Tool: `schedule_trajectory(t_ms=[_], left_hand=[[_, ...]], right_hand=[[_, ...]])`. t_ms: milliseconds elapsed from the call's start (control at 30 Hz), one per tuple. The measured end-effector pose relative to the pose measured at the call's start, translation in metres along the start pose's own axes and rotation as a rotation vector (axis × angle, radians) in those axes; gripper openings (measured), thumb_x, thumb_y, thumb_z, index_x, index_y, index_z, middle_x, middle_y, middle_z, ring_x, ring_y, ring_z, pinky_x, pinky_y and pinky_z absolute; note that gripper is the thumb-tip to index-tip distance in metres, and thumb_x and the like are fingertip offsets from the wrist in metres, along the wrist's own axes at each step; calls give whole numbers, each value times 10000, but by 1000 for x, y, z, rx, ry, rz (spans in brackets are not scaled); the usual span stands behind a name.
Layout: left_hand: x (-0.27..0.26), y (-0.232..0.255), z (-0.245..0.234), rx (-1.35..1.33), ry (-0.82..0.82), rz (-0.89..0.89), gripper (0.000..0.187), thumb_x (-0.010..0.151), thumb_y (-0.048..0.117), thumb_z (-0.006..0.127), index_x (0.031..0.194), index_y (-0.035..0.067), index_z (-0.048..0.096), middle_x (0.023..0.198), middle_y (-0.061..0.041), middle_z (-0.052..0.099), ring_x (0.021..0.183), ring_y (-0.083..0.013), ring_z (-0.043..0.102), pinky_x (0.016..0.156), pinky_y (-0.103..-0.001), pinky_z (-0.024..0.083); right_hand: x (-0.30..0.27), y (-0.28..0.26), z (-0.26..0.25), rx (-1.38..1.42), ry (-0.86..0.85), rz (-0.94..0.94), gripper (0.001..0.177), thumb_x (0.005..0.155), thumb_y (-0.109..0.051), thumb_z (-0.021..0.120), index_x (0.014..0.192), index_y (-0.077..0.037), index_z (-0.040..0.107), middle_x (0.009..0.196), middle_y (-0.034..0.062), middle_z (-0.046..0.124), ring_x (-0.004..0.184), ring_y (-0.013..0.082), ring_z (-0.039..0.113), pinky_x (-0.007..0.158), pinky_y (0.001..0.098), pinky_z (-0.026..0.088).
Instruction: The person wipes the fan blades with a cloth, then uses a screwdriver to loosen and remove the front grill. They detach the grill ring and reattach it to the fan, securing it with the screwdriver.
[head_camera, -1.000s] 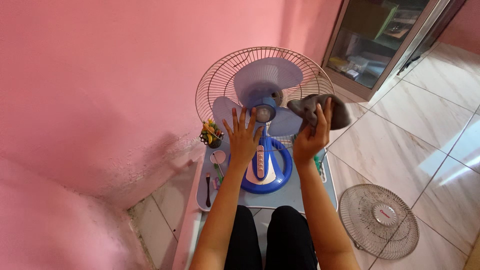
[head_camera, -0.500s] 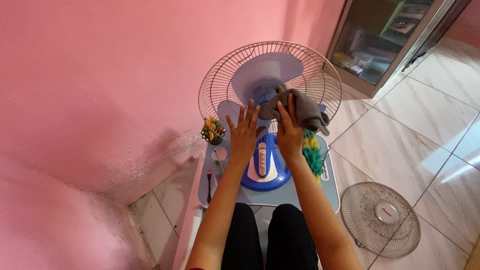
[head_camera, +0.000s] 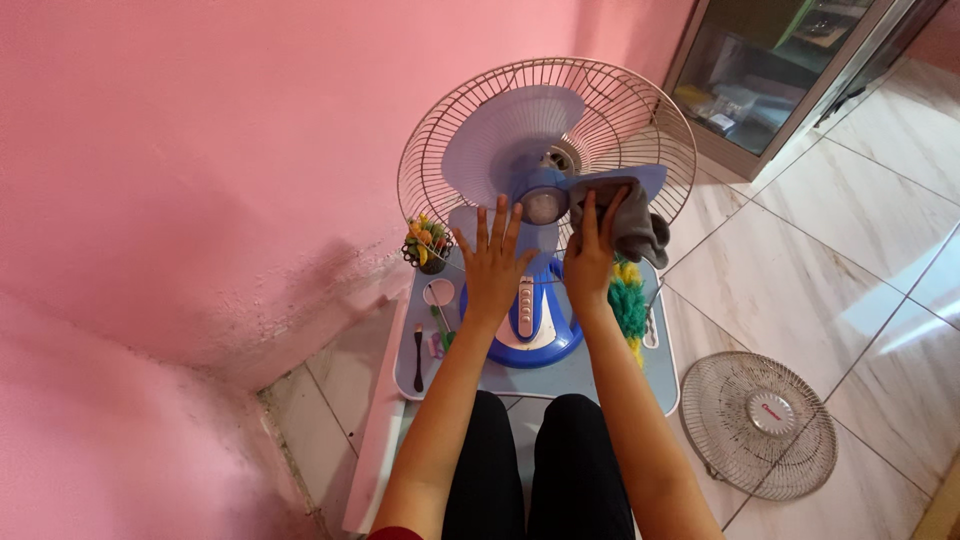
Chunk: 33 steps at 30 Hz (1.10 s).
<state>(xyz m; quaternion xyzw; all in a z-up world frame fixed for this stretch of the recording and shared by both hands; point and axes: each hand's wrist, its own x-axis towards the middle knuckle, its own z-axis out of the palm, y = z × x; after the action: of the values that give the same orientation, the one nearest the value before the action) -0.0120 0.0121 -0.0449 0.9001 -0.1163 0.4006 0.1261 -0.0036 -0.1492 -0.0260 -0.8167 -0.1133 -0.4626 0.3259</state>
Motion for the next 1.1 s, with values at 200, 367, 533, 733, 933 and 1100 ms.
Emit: schedule_trajectory(t_ms=[200, 367, 533, 733, 933, 1100], left_hand=[[-4, 6, -7, -60, -58, -24, 913, 930, 527, 679, 1649, 186, 232, 1734, -56, 134, 1607, -327, 98, 1211, -758, 19], [-12, 18, -23, -113, -99, -38, 834, 998, 523, 626, 1649, 143, 270, 1740, -91, 163, 1618, -317, 117, 1227, -732, -9], [-41, 34, -39, -402, -10, -78, 686, 1030, 417, 609, 1575, 67, 382, 1685, -172, 309, 1590, -350, 252, 1265, -586, 178], [-87, 47, -38, -1112, 10, -556, 580, 1058, 403, 558, 1480, 9, 495, 1487, -157, 564, 1394, -278, 539, 1147, -408, 429], [-114, 31, -28, -1626, -323, -1072, 636, 1027, 476, 536, 1492, 44, 487, 1482, -125, 566, 1376, -229, 523, 1144, -361, 371], [-132, 24, -33, -2097, -487, -1348, 703, 965, 512, 594, 1462, 23, 498, 1428, -167, 562, 1294, -286, 567, 1088, -432, 476]], right_hand=[[5, -13, -22, 99, 21, 42, 686, 899, 170, 505, 1527, -102, 549, 1677, 227, 343, 1478, 472, 433, 1176, 483, 456], [-3, -18, -41, 301, 19, 126, 641, 854, 157, 515, 1466, -23, 576, 1577, 237, 490, 1423, 419, 530, 1140, 443, 465], [-31, -8, -52, 678, -102, 681, 484, 942, 74, 557, 1413, -12, 627, 1223, 159, 689, 1004, 178, 675, 882, 302, 519], [-52, -16, -77, 1285, -120, 923, 529, 851, 100, 577, 1376, 32, 582, 1226, 124, 663, 1073, 209, 666, 932, 319, 557], [-60, -42, -103, 1451, -224, 1060, 564, 810, 98, 550, 1372, 47, 557, 1231, 168, 672, 1083, 267, 678, 949, 361, 562], [-66, -52, -106, 1527, -322, 1156, 566, 794, 94, 547, 1356, 34, 564, 1203, 183, 675, 1055, 291, 683, 941, 378, 567]])
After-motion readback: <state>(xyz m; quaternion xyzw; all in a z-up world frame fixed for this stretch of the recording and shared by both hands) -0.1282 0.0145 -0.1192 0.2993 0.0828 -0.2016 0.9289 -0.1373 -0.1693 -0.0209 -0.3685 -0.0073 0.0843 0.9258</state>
